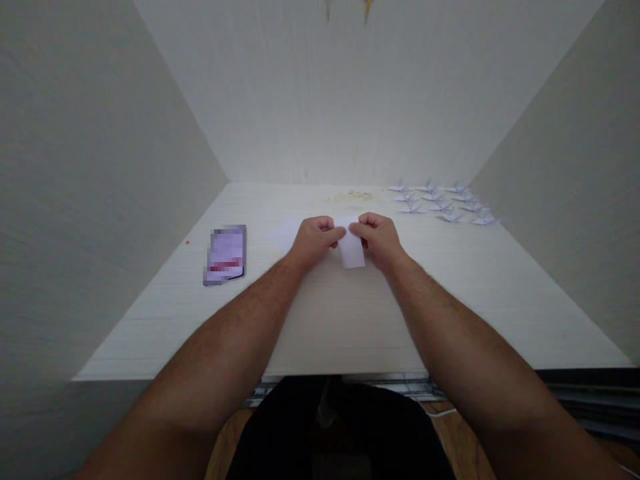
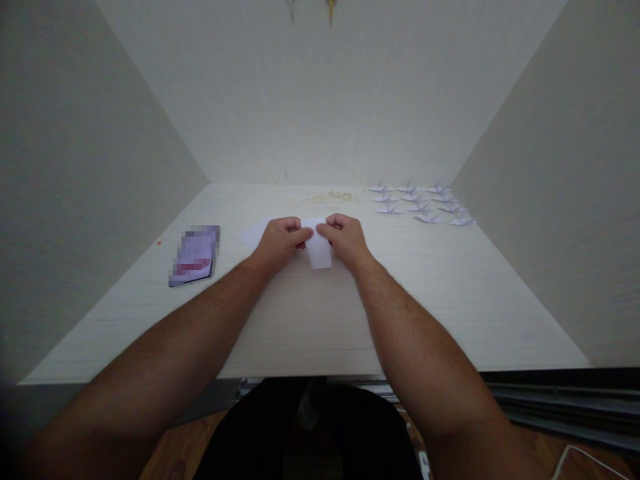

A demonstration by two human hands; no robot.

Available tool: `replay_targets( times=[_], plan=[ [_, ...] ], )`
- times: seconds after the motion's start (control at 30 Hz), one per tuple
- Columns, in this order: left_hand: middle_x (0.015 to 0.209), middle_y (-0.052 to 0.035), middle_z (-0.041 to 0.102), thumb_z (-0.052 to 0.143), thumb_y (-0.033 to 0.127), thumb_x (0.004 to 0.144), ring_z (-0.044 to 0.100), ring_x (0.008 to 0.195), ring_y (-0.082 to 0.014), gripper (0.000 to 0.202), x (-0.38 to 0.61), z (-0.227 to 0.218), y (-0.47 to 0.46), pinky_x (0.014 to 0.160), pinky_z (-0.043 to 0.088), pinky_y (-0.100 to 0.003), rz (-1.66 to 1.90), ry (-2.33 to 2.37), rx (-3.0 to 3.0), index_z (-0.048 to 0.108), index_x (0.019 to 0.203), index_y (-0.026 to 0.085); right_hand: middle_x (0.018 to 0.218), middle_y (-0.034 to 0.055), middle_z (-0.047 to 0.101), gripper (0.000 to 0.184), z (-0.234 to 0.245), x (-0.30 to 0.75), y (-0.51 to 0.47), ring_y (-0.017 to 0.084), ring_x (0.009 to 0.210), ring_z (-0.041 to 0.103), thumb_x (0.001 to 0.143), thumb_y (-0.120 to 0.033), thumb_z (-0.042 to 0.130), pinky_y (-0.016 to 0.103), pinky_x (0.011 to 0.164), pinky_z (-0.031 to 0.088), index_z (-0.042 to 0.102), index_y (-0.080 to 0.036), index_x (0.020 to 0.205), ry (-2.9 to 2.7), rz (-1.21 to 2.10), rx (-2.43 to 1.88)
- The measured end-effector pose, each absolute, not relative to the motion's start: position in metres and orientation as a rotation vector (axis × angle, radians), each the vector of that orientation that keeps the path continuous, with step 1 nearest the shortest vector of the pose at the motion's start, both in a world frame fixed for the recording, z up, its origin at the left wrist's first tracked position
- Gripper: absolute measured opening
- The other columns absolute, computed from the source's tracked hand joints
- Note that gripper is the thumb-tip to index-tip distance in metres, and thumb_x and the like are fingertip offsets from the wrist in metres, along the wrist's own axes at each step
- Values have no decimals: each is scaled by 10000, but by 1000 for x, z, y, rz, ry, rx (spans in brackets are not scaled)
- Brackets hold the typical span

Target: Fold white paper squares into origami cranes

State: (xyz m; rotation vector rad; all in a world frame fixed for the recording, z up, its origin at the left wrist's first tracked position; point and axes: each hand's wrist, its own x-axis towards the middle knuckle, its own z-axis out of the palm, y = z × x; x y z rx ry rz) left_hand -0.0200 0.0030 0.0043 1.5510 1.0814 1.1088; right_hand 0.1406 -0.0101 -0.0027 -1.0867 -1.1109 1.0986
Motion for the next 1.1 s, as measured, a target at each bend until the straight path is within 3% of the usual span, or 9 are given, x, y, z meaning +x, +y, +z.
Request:
replay_targets(
  times=[0.23,0.43,0.67,1.1],
  plan=[
    [489,40,530,727,339,706,393,460,-70,306,-19,5,1,493,303,-220,1072,1126,1623,525,535,186,490,-64,499,223,-3,141,-9,78,466,385,596,-306,768,249,468,272,569,-207,582,-1101,1054,-1095],
    [524,18,585,709,402,749,460,483,-81,292,-17,10,-2,507,356,-224,1035,1141,1646,620,595,170,484,-68,477,223,-3,142,-8,81,465,382,592,-312,761,247,460,278,566,-206,575,-1020,1018,-1071],
    [513,23,592,686,290,731,456,460,-73,198,-16,11,-6,486,342,-213,860,1162,1741,620,592,167,491,-74,444,234,3,145,-5,78,476,374,590,-276,741,241,461,283,520,-210,549,-866,964,-1088],
    [524,29,559,654,247,687,432,478,-83,125,-17,7,-5,473,295,-226,852,1153,1777,609,597,172,487,-77,419,305,5,152,1,73,456,353,681,-224,720,225,440,276,441,-218,557,-768,918,-1098]
  ],
)
